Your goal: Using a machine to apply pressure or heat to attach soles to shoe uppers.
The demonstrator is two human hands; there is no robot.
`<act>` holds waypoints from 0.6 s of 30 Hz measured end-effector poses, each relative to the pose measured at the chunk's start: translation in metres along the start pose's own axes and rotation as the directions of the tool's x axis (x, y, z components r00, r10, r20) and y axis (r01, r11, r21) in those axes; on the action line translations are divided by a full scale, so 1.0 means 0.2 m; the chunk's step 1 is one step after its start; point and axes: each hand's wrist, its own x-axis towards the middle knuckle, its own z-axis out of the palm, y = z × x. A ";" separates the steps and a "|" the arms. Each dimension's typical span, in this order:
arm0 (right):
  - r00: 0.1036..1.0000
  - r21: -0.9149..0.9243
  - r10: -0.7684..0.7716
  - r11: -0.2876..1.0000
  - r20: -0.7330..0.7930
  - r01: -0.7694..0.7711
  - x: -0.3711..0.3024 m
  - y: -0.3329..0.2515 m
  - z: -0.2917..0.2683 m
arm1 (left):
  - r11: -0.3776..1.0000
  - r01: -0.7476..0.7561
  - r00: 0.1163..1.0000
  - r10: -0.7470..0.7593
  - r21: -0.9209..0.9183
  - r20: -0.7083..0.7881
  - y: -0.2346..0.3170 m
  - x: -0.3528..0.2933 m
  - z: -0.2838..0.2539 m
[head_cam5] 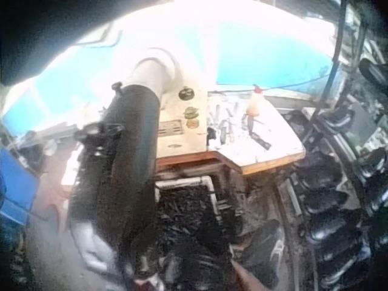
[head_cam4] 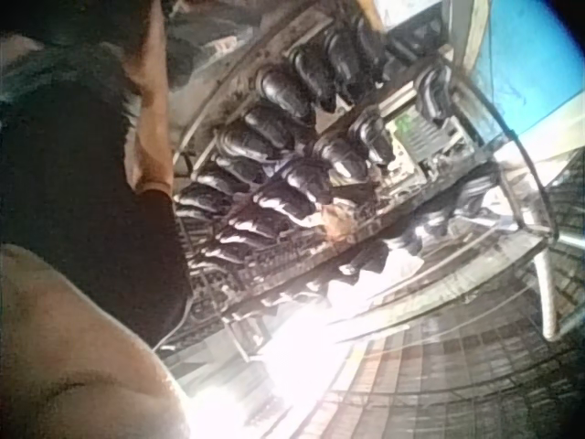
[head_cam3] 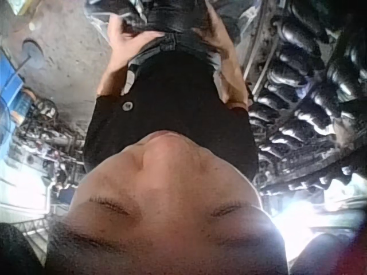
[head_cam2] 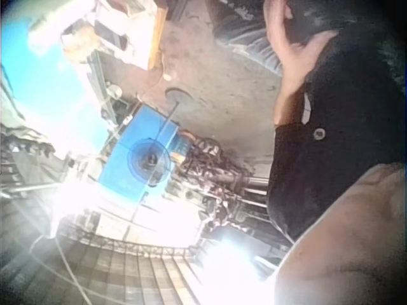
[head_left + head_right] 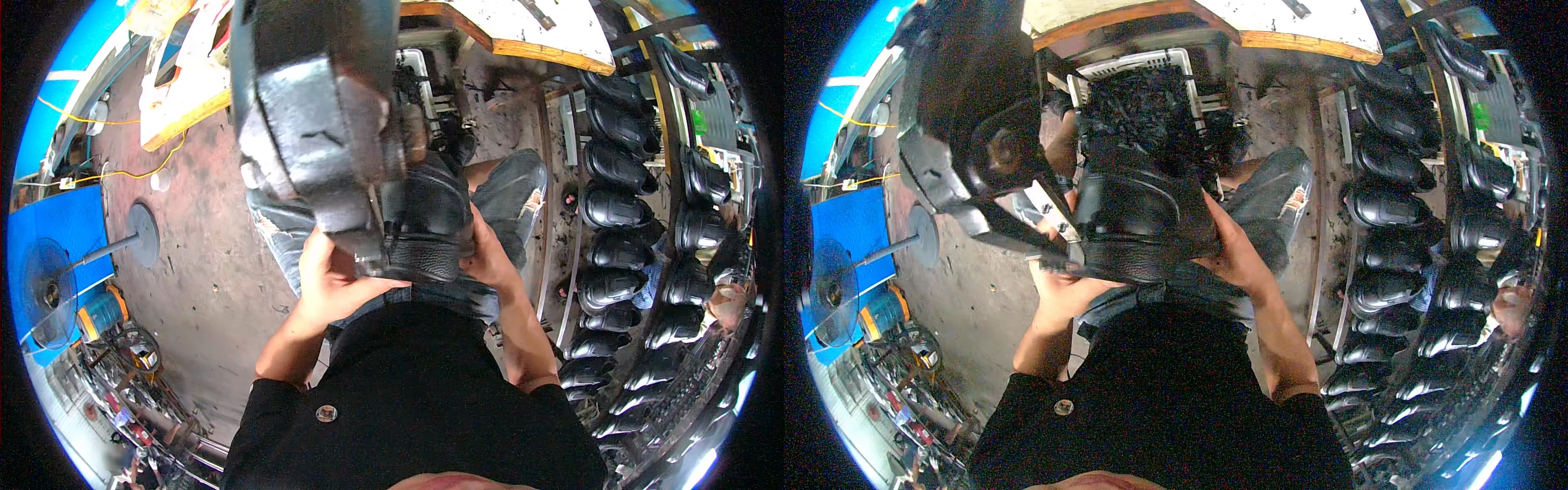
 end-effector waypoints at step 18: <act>0.998 -0.179 0.011 0.984 -0.054 -0.020 -0.05 -0.04 -0.20 | 0.989 0.011 0.990 -0.031 -0.146 -0.135 0.01 -0.04 0.07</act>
